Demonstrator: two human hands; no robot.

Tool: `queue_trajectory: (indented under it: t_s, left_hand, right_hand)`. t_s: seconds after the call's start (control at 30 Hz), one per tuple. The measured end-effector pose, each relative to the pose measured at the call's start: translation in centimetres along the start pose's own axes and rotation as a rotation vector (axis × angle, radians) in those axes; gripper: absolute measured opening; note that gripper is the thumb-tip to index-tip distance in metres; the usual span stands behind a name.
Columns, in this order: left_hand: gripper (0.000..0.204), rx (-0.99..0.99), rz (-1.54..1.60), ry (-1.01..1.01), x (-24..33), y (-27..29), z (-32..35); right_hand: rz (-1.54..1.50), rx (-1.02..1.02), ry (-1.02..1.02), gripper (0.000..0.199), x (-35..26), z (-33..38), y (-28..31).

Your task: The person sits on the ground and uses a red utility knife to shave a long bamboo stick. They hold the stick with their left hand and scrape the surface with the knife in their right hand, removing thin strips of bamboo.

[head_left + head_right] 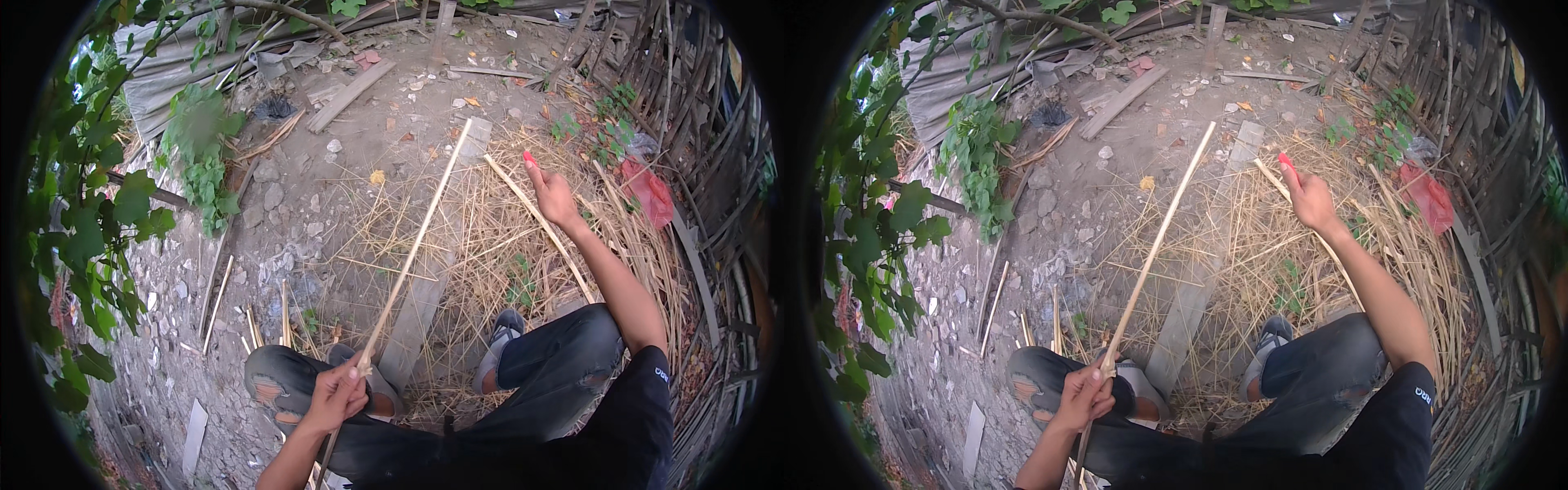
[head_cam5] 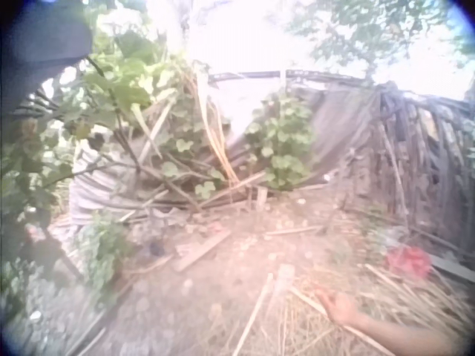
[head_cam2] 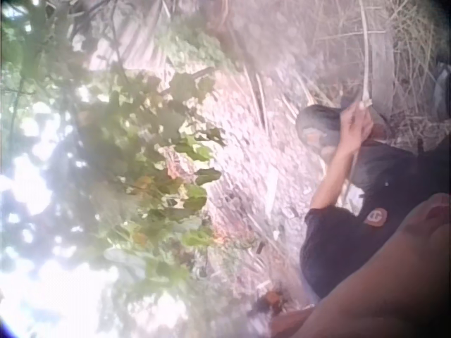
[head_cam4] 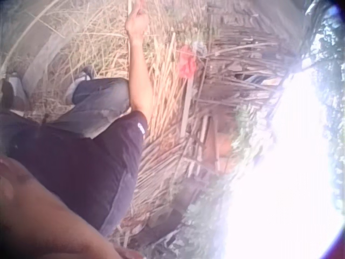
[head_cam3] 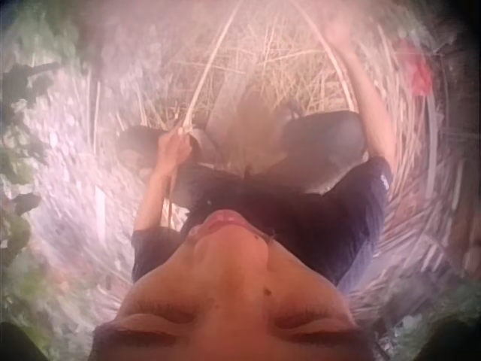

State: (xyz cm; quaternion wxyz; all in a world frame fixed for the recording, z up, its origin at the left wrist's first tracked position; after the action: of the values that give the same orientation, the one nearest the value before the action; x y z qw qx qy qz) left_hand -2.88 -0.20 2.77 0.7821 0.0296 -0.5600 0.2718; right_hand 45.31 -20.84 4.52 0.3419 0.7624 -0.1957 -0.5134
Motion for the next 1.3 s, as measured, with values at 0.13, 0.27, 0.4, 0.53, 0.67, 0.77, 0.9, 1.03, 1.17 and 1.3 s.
queue_trajectory:
  t_s: [0.13,0.27,0.4,0.53,0.67,0.77,0.9,1.03,1.17,1.3]
  left_hand:
    - [0.050,0.113,0.126,0.065,1.5,-0.9,-2.9]
    - [0.047,0.135,0.177,0.056,3.4,-2.7,-4.9]
    - [0.041,0.151,0.187,0.064,3.5,-4.4,-6.0]
    - [0.035,0.162,0.172,0.052,3.1,-5.2,-6.2]
    - [0.038,0.123,0.116,0.038,3.2,-4.8,-5.9]
    - [0.043,0.141,0.093,0.048,3.4,-4.4,-6.0]
    - [0.045,0.093,0.059,0.059,3.5,-4.1,-4.8]
    - [0.048,0.068,0.025,0.139,1.5,-3.1,-0.6]
    - [0.045,-0.038,0.019,0.121,-1.4,-1.4,2.4]
    - [0.044,-0.085,-0.057,-0.066,-2.8,0.4,5.0]
  right_hand:
    - [-0.095,-0.262,0.306,0.066,-8.7,5.2,-0.5]
    - [-0.148,-0.654,0.507,0.063,-15.9,12.2,-1.2]
    - [-0.125,-0.707,0.631,0.060,-17.6,15.8,-2.4]
    - [-0.057,-0.727,0.613,0.059,-17.8,16.2,-2.9]
    - [0.072,-0.698,0.618,0.061,-17.7,15.8,-3.0]
    - [-0.004,-0.515,0.702,0.059,-16.9,15.6,-4.0]
    - [-0.004,-0.401,0.450,0.066,-15.6,11.2,-3.1]
    - [0.097,-0.260,0.237,0.073,-10.9,5.0,-1.8]
    - [0.038,-0.034,-0.083,0.073,-4.9,-0.3,0.5]
    - [0.089,0.125,0.054,0.070,-1.6,0.0,2.9]
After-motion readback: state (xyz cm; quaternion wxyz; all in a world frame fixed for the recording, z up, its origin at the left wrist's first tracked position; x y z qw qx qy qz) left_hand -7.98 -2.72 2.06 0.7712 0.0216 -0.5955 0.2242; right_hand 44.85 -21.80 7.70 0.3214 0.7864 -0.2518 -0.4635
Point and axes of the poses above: each hand's wrist, its own z-axis away from the middle knuckle, its own y-axis out of the back of the hand, x = y × z, the point moved 3 cm from there along -z, towards the middle knuckle, and after that the axes turned 9 degrees about x, right-handed, at the moved point
